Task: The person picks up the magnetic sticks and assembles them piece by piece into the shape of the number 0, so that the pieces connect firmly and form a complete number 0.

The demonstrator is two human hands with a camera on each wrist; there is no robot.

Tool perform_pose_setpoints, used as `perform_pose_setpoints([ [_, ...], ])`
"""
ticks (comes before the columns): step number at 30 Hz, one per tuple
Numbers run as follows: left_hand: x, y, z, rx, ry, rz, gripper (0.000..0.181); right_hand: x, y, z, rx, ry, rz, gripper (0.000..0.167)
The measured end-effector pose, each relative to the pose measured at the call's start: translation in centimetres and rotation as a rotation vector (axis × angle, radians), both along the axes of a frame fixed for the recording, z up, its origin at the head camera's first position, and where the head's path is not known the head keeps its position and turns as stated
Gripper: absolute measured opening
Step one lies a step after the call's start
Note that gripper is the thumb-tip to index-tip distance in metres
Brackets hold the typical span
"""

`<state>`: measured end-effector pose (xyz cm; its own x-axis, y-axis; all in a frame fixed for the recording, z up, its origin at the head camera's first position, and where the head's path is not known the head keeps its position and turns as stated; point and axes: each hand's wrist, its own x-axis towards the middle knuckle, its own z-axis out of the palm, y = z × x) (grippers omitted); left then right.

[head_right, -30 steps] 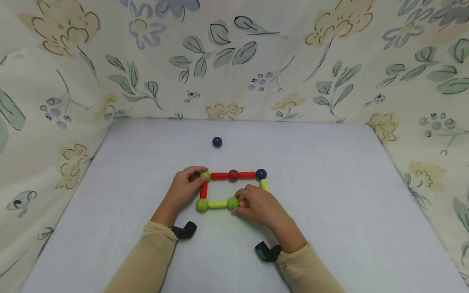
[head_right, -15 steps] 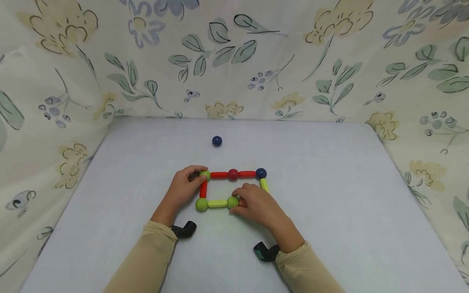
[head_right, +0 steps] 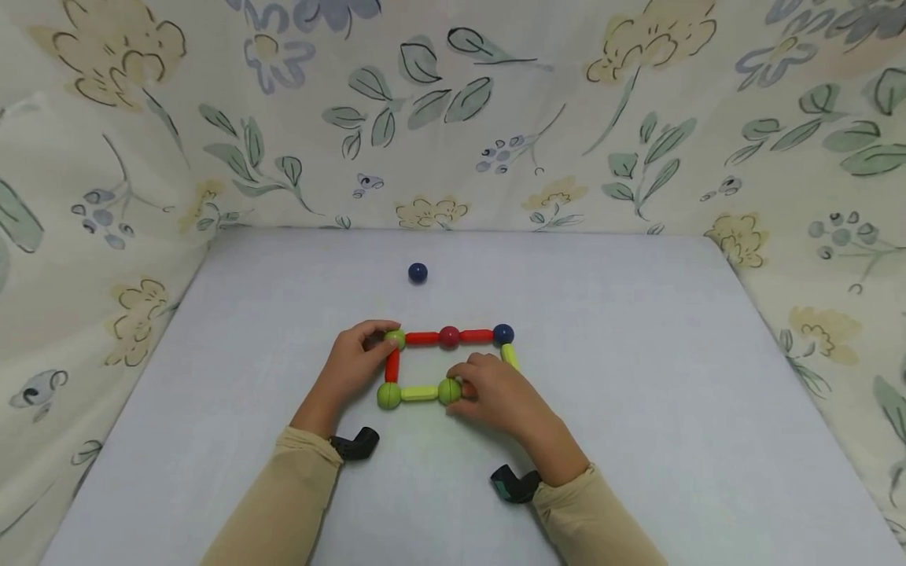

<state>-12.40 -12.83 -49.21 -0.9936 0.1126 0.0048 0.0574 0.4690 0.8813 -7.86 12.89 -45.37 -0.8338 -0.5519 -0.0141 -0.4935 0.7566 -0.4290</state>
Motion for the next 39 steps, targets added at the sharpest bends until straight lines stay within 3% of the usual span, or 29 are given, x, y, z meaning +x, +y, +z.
perform_pose_setpoints([
  [4,0.0,0.0,0.1,-0.003,-0.007,0.004,0.024,-0.3,0.8,0.5,-0.021,-0.065,-0.024,0.043],
  [8,-0.1,0.0,0.2,-0.007,-0.013,0.001,0.024,-0.7,2.6,1.4,-0.127,-0.126,-0.087,0.036],
  [12,-0.2,-0.1,0.4,-0.002,0.000,-0.003,0.024,-1.3,4.8,2.2,-0.208,-0.039,-0.179,0.028],
  [15,-0.3,-0.2,0.4,-0.003,0.003,0.001,0.024,-1.7,6.1,2.4,-0.208,0.024,-0.241,0.025],
  [19,-0.2,-0.2,0.4,-0.008,-0.009,0.008,0.024,-1.9,6.5,2.4,-0.213,0.005,-0.279,0.025],
  [23,0.0,0.1,0.4,0.003,-0.025,0.015,0.024,-2.7,5.2,2.5,-0.227,-0.017,-0.252,0.025],
  [26,-0.1,0.2,0.5,0.006,-0.033,0.017,0.024,-4.5,3.2,2.9,-0.220,-0.017,-0.189,0.025],
  [31,-0.4,0.1,0.5,0.016,-0.026,0.025,0.024,-9.1,-0.9,3.9,-0.159,-0.046,-0.095,0.031],
  [35,-0.4,0.0,0.2,0.030,-0.012,0.008,0.024,-12.3,-3.9,3.9,-0.011,-0.074,-0.121,0.042],
  [39,-0.2,-0.3,0.0,0.043,0.008,0.000,0.024,-14.1,-6.3,3.2,0.131,-0.131,-0.160,0.057],
])
